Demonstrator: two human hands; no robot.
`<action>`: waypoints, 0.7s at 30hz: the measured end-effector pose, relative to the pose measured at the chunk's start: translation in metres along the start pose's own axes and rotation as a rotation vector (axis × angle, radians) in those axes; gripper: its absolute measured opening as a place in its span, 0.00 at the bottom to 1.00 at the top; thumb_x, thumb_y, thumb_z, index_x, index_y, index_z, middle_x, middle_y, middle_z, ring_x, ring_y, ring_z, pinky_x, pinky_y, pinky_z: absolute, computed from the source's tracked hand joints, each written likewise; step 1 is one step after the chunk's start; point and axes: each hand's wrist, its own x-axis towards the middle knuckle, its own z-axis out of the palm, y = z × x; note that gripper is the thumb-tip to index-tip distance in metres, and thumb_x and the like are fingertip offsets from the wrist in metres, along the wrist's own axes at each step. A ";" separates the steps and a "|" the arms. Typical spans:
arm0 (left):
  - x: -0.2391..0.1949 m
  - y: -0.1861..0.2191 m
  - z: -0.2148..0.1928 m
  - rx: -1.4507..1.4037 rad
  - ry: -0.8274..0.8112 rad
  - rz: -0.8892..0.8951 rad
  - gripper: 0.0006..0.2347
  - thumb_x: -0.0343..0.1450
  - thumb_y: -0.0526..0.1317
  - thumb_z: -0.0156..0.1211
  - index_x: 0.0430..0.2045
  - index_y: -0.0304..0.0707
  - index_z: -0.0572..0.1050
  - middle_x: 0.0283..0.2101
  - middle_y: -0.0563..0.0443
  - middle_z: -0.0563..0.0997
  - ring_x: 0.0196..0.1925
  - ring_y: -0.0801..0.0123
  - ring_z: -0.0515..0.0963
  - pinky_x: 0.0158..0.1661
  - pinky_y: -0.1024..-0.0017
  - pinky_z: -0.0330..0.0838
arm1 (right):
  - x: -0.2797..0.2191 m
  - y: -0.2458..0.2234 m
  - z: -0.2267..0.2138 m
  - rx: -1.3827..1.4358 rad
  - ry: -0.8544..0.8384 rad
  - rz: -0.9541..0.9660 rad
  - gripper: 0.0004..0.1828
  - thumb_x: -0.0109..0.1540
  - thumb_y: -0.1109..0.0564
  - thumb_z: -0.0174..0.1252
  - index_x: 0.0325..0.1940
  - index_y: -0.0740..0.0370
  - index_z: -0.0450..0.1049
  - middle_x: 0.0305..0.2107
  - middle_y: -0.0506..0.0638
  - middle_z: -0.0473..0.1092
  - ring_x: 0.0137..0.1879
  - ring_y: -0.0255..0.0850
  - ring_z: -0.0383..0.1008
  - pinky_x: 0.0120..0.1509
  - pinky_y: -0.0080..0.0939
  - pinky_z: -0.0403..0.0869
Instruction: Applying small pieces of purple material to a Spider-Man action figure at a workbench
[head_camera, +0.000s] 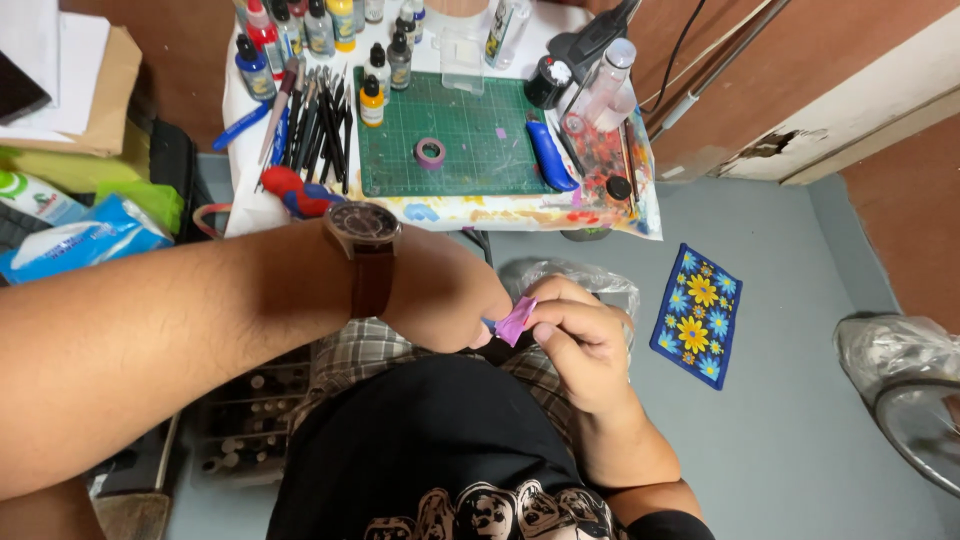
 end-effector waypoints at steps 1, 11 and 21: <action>-0.001 0.003 -0.001 0.020 -0.011 -0.005 0.13 0.74 0.56 0.51 0.35 0.51 0.75 0.25 0.64 0.76 0.22 0.73 0.66 0.31 0.70 0.65 | 0.001 -0.003 0.000 -0.018 -0.022 -0.011 0.09 0.61 0.64 0.57 0.29 0.72 0.78 0.26 0.58 0.71 0.34 0.48 0.71 0.42 0.45 0.74; -0.036 0.033 -0.028 -0.044 -0.072 -0.029 0.11 0.76 0.46 0.47 0.29 0.41 0.72 0.23 0.55 0.70 0.23 0.67 0.65 0.31 0.68 0.66 | 0.005 -0.011 0.005 -0.019 -0.049 -0.035 0.07 0.62 0.64 0.58 0.31 0.71 0.78 0.27 0.58 0.70 0.34 0.48 0.69 0.43 0.46 0.73; -0.030 0.033 -0.024 -0.001 -0.055 -0.033 0.12 0.76 0.46 0.49 0.24 0.42 0.70 0.21 0.56 0.67 0.21 0.67 0.64 0.29 0.67 0.64 | 0.004 -0.009 0.006 -0.005 -0.055 -0.053 0.07 0.62 0.65 0.57 0.32 0.71 0.79 0.27 0.57 0.70 0.35 0.48 0.69 0.42 0.46 0.72</action>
